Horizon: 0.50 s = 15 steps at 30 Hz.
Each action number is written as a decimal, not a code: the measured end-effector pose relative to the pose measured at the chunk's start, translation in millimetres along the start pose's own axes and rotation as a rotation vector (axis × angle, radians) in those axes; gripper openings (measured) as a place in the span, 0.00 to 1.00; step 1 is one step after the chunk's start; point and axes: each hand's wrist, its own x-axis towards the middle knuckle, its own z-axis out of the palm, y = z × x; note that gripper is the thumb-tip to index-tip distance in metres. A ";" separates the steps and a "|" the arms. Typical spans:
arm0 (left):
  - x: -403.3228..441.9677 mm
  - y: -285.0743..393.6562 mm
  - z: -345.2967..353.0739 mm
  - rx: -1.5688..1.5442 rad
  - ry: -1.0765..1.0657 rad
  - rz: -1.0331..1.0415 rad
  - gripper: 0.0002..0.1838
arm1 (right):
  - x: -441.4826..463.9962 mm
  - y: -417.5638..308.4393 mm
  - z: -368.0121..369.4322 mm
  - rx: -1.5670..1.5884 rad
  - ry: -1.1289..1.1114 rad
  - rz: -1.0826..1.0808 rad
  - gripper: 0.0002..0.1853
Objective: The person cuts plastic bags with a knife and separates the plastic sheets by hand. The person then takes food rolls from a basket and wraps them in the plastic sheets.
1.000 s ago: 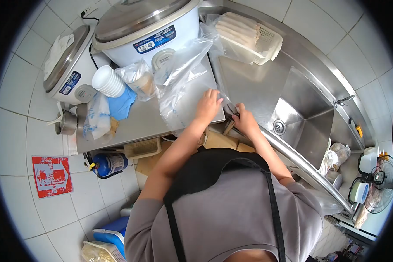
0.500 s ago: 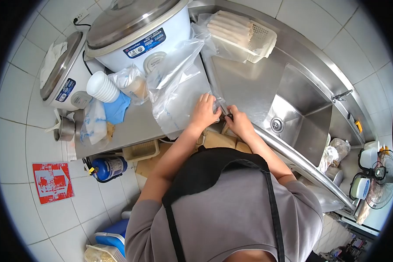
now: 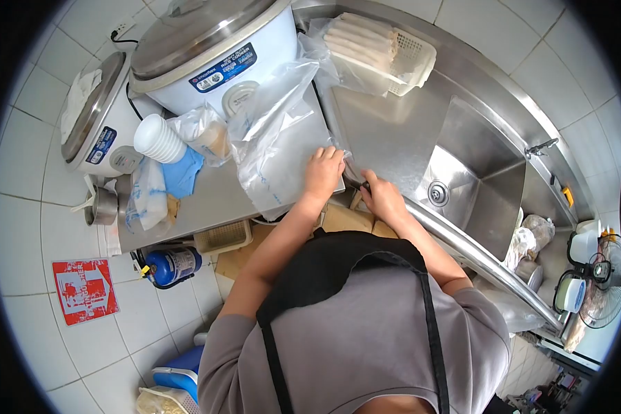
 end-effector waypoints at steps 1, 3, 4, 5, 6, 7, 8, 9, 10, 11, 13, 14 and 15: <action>-0.3 1.0 -0.8 0.004 0.009 0.025 0.06 | 4.1 1.2 1.0 -0.013 0.014 -0.016 0.19; 0.1 0.3 -2.4 -0.023 -0.018 0.035 0.06 | 8.9 2.3 1.8 -0.021 0.042 -0.043 0.19; -0.5 -0.4 -3.3 -0.036 -0.032 0.040 0.06 | 9.8 1.5 1.3 -0.015 0.056 -0.052 0.20; -2.3 -1.9 -2.2 -0.040 -0.056 0.031 0.06 | 11.1 0.3 -0.3 -0.010 0.071 -0.064 0.20; -2.8 -4.0 -1.4 -0.042 -0.077 0.024 0.06 | 12.6 -2.0 -4.1 0.005 0.060 -0.061 0.20; -2.6 -6.5 -0.1 -0.044 -0.096 0.015 0.06 | 13.3 -4.6 -8.8 0.019 0.049 -0.059 0.20; -2.3 -9.1 1.9 -0.058 -0.091 0.024 0.06 | 13.9 -5.7 -11.0 0.032 0.035 -0.055 0.20; -3.0 -9.1 1.1 -0.074 -0.091 0.031 0.06 | 16.4 -5.3 -9.3 0.015 0.038 -0.076 0.18; -4.1 -8.8 0.3 -0.090 -0.091 0.037 0.06 | 22.9 -4.2 -6.1 -0.001 0.041 -0.097 0.17; -3.2 -8.7 -0.2 -0.098 -0.083 0.034 0.06 | 31.0 -3.6 -3.3 -0.018 0.047 -0.121 0.16; -2.1 -9.2 -0.1 -0.114 -0.064 0.029 0.06 | 43.9 -6.9 3.2 -0.034 0.062 -0.135 0.15; -0.3 -9.3 0.0 -0.121 -0.056 0.016 0.06 | 52.1 -7.4 4.5 -0.044 0.073 -0.146 0.14; -0.8 -9.1 -0.1 -0.129 -0.050 0.000 0.06 | 59.1 -6.7 5.9 -0.067 0.060 -0.150 0.14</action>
